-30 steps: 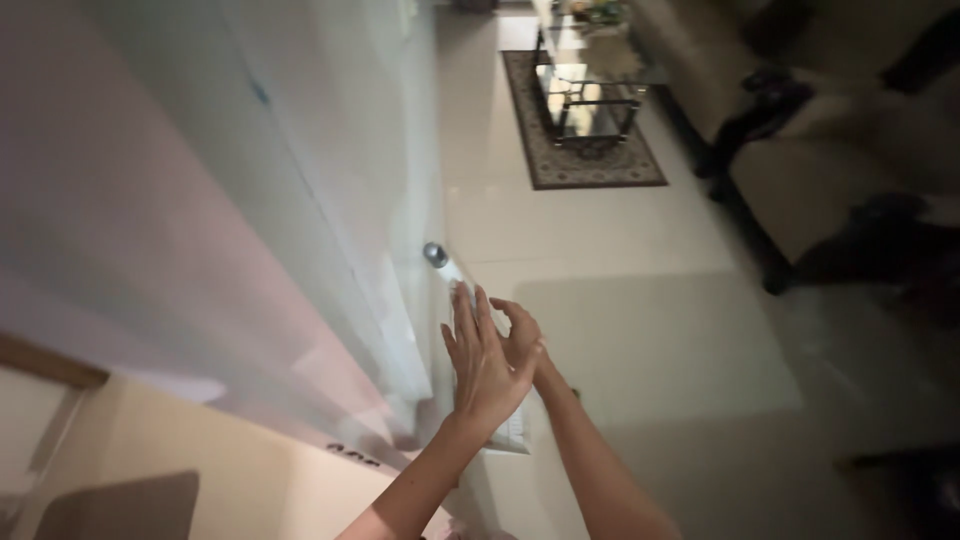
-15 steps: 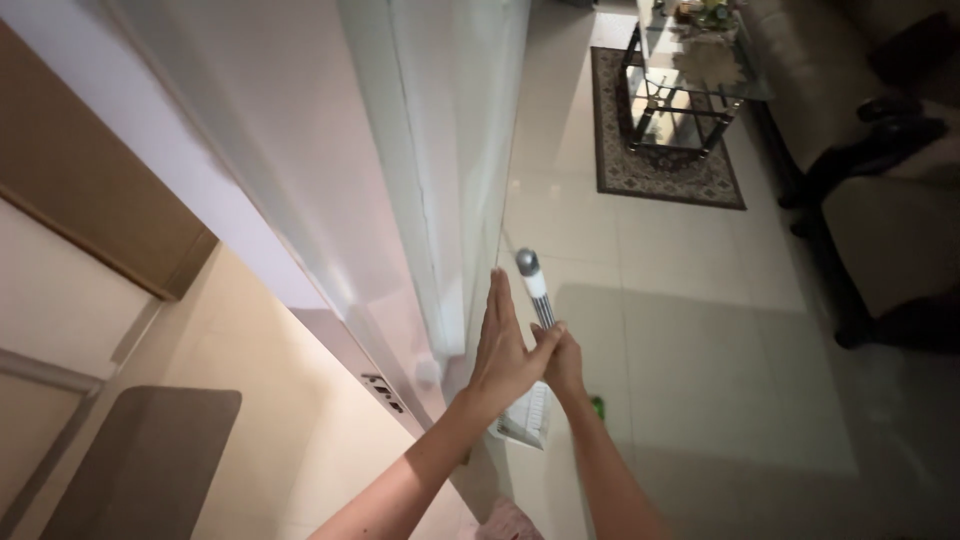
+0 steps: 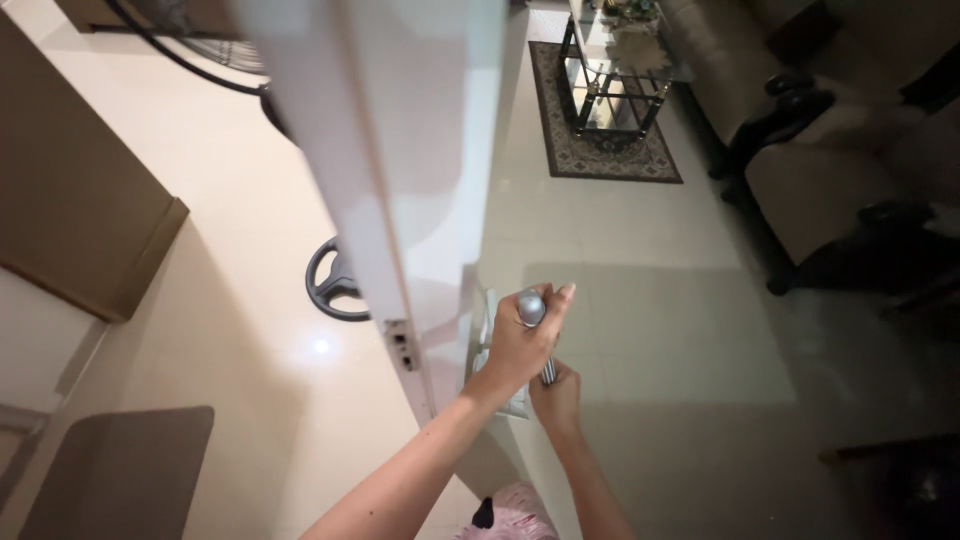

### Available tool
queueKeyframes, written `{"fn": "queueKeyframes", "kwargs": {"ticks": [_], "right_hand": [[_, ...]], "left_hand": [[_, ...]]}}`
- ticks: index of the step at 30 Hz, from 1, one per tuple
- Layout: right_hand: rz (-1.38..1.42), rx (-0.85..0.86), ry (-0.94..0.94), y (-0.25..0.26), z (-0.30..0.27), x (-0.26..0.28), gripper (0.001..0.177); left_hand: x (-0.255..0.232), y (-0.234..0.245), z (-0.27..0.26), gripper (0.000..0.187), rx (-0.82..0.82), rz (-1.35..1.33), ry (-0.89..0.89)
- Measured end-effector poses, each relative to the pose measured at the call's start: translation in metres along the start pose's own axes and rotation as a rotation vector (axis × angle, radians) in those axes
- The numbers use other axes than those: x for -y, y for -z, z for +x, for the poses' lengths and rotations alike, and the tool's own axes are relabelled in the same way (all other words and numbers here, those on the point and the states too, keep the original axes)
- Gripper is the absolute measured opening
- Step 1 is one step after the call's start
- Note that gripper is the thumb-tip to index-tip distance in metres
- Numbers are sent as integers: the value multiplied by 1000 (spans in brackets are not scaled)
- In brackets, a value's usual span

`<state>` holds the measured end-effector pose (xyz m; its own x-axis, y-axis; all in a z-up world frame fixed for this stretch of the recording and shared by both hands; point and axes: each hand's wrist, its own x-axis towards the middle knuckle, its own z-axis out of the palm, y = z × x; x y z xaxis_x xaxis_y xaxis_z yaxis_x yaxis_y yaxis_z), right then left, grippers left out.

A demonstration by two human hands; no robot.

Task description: The person sweeps the floor in a bedroom using a broom, moving around furniture and reaching into corners.

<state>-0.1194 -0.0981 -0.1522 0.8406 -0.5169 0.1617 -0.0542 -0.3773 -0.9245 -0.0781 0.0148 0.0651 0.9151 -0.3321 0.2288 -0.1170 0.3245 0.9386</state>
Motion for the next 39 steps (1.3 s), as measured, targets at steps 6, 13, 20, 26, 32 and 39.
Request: {"fn": "queueKeyframes", "kwargs": {"ticks": [6,13,20,26,32,39], "right_hand": [[135,139,-188,-36,-90,70,15],[156,399,86,-120,-164,134,15],[147,659,529,-221,-178,172,16],[199,808,537,-310,-144,209,18],[351,834,474,-379,-104,269,25],[368,989,365,-456,-37,318,27]], "left_hand": [[-63,45,-66,45,-121,49,-62],[-122,129,-130,44,-414,276,-246],[-153,212,-158,51,-678,458,-441],[-159,285,-141,47,-720,544,-564],[-167,357,-90,48,-811,614,-659],[-169,407,-28,52,-851,624,-715]]}}
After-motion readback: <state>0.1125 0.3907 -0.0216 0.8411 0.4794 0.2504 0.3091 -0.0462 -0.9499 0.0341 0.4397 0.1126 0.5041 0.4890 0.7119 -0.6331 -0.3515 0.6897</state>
